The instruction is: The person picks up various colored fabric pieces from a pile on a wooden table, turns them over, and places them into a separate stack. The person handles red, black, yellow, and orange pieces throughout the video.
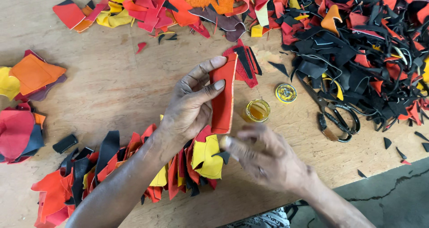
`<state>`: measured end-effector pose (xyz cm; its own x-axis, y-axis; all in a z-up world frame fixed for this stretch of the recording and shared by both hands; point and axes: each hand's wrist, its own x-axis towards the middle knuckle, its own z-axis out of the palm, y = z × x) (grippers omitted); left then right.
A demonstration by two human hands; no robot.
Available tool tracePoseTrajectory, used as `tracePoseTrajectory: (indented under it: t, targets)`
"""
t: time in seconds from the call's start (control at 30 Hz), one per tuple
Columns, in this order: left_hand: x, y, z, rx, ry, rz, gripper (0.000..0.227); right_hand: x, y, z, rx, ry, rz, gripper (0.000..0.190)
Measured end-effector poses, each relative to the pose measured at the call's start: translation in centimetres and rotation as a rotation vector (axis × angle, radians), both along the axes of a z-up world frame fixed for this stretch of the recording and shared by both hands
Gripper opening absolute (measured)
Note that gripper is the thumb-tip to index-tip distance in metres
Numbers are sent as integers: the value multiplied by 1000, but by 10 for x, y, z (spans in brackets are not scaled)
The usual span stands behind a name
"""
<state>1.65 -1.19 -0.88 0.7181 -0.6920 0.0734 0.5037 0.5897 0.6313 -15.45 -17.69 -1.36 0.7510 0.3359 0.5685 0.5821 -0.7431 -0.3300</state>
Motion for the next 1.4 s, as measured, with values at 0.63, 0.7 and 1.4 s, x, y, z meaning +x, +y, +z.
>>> tracePoseTrajectory:
  t: [0.63,0.7,1.4]
  targets:
    - [-26,5,13,-10,-84,-128,45,16,-9,5,132,102,-336,75]
    - [-24,6,14,-3,-94,-116,46,10,-9,5,106,-7,-247,76]
    - [-18,4,8,116,-31,-44,46,2,1,-14,294,347,-110,71]
